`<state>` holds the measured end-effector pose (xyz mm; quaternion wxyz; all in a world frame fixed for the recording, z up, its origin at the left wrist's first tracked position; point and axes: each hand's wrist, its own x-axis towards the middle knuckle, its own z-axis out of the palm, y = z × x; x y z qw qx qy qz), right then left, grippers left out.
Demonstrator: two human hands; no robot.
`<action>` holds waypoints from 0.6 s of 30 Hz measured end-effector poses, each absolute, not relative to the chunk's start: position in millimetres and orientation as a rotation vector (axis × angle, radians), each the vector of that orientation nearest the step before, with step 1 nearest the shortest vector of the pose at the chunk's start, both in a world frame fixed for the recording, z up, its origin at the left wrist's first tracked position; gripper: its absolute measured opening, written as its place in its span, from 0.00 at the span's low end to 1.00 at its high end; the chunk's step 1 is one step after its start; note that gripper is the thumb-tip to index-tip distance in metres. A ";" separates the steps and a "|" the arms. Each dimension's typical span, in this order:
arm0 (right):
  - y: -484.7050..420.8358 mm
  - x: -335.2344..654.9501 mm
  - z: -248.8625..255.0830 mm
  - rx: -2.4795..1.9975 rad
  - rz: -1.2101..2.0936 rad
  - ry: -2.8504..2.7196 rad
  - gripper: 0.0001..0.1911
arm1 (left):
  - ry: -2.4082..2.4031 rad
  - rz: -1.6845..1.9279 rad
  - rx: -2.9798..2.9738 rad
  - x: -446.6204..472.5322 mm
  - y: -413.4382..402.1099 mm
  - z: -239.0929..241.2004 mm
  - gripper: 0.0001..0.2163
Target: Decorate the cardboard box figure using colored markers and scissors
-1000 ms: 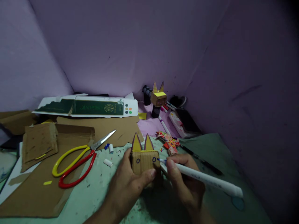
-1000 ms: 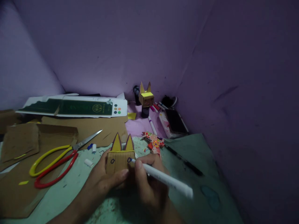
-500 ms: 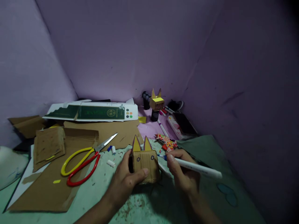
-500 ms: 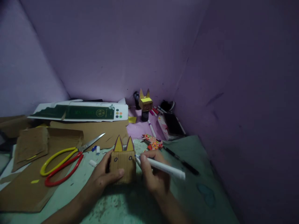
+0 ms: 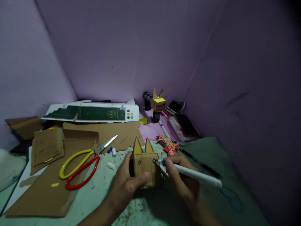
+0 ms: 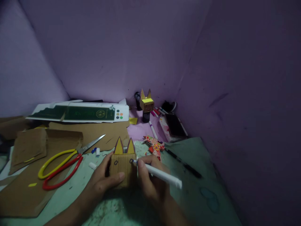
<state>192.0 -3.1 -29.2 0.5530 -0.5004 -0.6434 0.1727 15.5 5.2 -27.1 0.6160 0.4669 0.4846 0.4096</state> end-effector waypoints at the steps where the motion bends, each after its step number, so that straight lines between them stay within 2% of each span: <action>1: -3.9 191.1 -29.3 -1.191 0.406 -1.499 0.12 | 1.111 0.947 1.071 15.6 5.0 -27.0 0.33; 18: -5.1 193.8 -32.5 -1.219 0.379 -1.591 0.12 | 1.117 0.940 1.093 15.0 5.1 -26.5 0.33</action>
